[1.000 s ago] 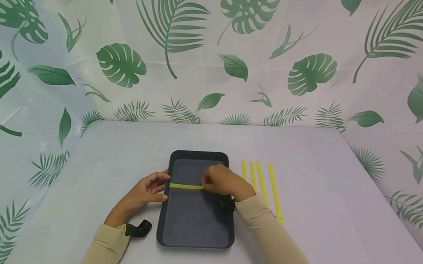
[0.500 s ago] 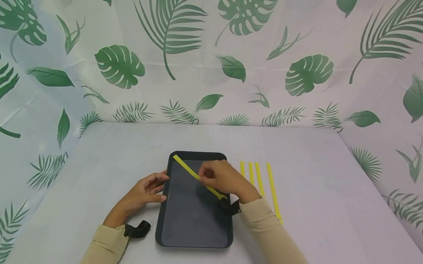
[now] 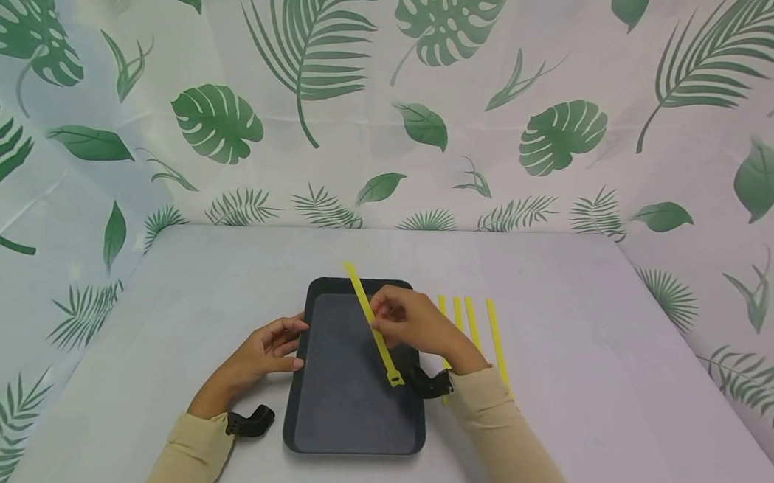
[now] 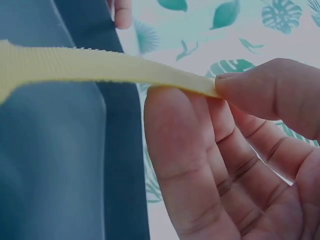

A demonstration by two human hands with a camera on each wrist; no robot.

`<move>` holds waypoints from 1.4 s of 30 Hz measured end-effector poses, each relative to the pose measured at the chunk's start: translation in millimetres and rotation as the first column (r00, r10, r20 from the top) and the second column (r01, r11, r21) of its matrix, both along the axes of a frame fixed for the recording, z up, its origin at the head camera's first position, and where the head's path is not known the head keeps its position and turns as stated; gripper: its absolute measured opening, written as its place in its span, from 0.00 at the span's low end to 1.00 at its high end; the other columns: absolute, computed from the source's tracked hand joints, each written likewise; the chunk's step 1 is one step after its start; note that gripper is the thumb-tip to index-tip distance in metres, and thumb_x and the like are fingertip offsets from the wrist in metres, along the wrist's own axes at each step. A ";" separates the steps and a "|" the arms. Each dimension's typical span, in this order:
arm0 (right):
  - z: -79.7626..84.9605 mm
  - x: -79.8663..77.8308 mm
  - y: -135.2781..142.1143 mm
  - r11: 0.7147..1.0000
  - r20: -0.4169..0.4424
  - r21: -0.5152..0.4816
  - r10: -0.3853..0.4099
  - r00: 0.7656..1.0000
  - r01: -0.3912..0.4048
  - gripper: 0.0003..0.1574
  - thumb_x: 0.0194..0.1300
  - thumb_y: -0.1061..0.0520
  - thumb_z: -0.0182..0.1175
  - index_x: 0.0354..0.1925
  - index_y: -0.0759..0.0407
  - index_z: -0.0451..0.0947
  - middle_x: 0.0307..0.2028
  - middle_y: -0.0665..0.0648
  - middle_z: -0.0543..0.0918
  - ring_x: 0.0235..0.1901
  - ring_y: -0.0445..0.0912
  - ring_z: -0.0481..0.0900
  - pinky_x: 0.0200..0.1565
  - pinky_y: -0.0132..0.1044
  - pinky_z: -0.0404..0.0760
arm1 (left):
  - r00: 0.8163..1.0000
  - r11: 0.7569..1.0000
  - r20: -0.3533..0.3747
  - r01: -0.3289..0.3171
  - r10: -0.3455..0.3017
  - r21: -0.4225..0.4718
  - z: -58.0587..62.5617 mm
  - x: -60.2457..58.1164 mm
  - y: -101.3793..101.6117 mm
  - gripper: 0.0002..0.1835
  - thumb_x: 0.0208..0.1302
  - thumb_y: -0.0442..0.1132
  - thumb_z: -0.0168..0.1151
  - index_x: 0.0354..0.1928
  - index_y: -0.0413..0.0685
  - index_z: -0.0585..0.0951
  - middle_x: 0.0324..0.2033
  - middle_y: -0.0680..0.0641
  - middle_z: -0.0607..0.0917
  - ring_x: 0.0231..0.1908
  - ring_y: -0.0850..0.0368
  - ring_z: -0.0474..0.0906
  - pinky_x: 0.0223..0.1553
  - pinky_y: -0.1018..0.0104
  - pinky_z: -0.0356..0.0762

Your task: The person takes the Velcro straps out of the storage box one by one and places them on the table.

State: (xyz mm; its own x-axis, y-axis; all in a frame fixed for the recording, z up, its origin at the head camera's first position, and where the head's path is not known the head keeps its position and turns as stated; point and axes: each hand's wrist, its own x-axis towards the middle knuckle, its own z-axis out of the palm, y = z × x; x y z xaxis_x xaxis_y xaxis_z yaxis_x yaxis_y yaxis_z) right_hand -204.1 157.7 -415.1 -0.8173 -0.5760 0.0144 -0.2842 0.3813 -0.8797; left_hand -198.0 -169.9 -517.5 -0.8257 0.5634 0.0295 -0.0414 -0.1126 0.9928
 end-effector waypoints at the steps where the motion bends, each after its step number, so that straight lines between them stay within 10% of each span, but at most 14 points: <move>1: -0.3 0.2 1.3 1.000 0.014 -0.016 -0.004 1.000 0.004 0.06 0.76 0.69 0.61 0.49 0.68 0.77 0.36 0.57 0.84 0.31 0.49 0.85 0.37 0.49 0.92 | 1.000 1.000 0.000 0.001 -0.001 -0.001 0.0 0.1 0.1 0.38 0.66 0.28 0.74 0.71 0.19 0.66 0.82 0.24 0.50 0.79 0.22 0.55 0.69 0.72 0.75; 42: -31.1 16.3 97.8 0.947 0.247 -0.107 -0.271 0.930 0.304 0.16 0.79 0.65 0.59 0.58 0.75 0.70 0.40 0.54 0.80 0.39 0.44 0.79 0.39 0.36 0.90 | 1.000 1.000 -0.014 -0.015 0.014 -0.024 0.2 1.6 2.4 0.38 0.65 0.30 0.77 0.69 0.19 0.67 0.83 0.24 0.49 0.80 0.24 0.53 0.69 0.75 0.74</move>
